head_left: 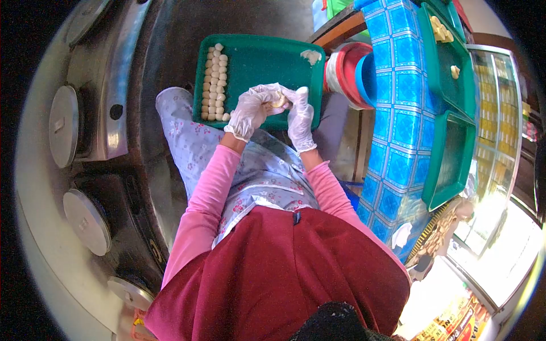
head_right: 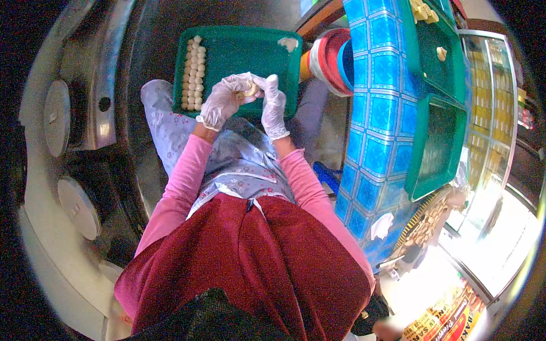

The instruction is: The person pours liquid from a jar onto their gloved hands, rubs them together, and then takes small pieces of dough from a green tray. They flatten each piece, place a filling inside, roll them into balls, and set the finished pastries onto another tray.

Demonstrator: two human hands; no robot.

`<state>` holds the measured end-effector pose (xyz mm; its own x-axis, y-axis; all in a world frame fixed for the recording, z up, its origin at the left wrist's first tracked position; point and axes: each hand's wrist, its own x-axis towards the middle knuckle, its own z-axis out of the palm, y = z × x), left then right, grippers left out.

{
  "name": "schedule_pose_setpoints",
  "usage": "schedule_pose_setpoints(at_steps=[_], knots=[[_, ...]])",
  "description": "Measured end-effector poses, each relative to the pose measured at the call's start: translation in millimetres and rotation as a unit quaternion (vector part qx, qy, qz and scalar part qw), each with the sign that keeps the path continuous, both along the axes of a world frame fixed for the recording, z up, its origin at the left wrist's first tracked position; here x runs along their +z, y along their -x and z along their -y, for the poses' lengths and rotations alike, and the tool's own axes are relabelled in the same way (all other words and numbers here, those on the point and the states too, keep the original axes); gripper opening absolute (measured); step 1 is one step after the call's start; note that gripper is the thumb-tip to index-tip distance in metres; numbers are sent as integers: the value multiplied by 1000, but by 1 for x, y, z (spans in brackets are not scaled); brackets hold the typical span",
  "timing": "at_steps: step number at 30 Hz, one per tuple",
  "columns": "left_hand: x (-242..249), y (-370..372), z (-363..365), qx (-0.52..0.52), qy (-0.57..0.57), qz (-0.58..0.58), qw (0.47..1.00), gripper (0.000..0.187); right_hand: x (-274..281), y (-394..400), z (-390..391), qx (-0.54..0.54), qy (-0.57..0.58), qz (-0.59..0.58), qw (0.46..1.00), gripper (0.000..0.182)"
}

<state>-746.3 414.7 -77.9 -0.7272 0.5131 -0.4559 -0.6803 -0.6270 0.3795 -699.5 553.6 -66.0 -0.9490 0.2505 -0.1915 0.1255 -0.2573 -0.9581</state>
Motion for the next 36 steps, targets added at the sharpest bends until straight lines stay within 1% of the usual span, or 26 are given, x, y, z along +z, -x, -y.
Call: schedule_pose_setpoints(at_steps=[3, 5, 6, 9, 11, 12, 14, 15, 18, 19, 21, 22, 23, 24, 25, 27, 28, 29, 30, 32, 33, 34, 36], knots=[[2, -5, 0, 11, 47, -41, 998, 20, 2, -6, 5, 5, -51, -42, 998, 60], [9, -3, 1, -23, 72, -88, 993, 19, 0, -7, 2, 9, -104, -70, 992, 56], [12, -2, 1, -41, 84, -111, 989, 18, -2, -6, 1, 17, -111, -77, 991, 54], [-5, 5, 7, -7, -3, 65, 998, 15, 1, -2, 3, 30, -119, -101, 987, 49], [-13, 3, 0, 35, 14, 29, 999, 13, 4, -1, 10, 27, -112, -120, 986, 46], [-15, 1, -3, 56, 24, 12, 998, 12, 0, -1, 9, 25, -133, -117, 984, 46], [-8, -5, -7, 69, 57, 10, 996, 9, -5, 1, 8, 19, -175, -110, 978, 45], [-3, -6, -10, 75, 73, 8, 994, 8, 1, 1, 11, 25, -160, -108, 981, 46], [-4, -6, -16, 77, 57, 1, 995, 12, -11, 3, 10, 27, -235, -84, 968, 50], [-6, -7, -18, 87, 74, 22, 993, 20, -15, 6, 9, 38, -235, -97, 966, 51], [-10, -3, -23, 64, -4, -24, 998, 24, -12, 15, 10, 60, -235, -122, 963, 55], [-12, -3, -25, 53, -43, -46, 997, 26, -18, 20, 9, 58, -200, -93, 974, 56], [-3, -7, -28, 73, -78, -17, 994, 27, -22, 27, 10, 55, -165, -64, 983, 58], [-3, -9, -28, 75, -55, -35, 995, 27, -26, 30, 10, 52, -129, -36, 990, 59], [-1, -11, -29, 75, -32, -52, 995, 26, -28, 32, 6, 79, -100, -51, 991, 60], [-2, -12, -29, 74, -21, -31, 997, 26, -9, 35, 6, 105, -84, -38, 990, 62], [-4, -11, -26, 73, -33, 7, 997, 28, -1, 35, 6, 119, -76, -32, 989, 63], [-6, -9, -22, 72, -44, 46, 995, 29, 2, 38, 5, 119, -95, -58, 987, 61], [-8, -9, -19, 72, -55, 85, 992, 30, 6, 34, 3, 73, -95, -45, 992, 56], [-8, -8, -14, 104, -73, 86, 988, 32, 20, 22, -1, -17, -93, -21, 995, 47], [-6, -8, -13, 125, -75, 99, 984, 32, 22, 15, -5, -19, -240, -118, 963, 31], [-4, -7, -13, 145, -79, 111, 980, 32, 25, 6, -6, -13, -198, -89, 976, 24], [-4, -9, -15, 136, -94, 75, 983, 35, 20, -6, -9, 2, -134, 5, 991, 23]])
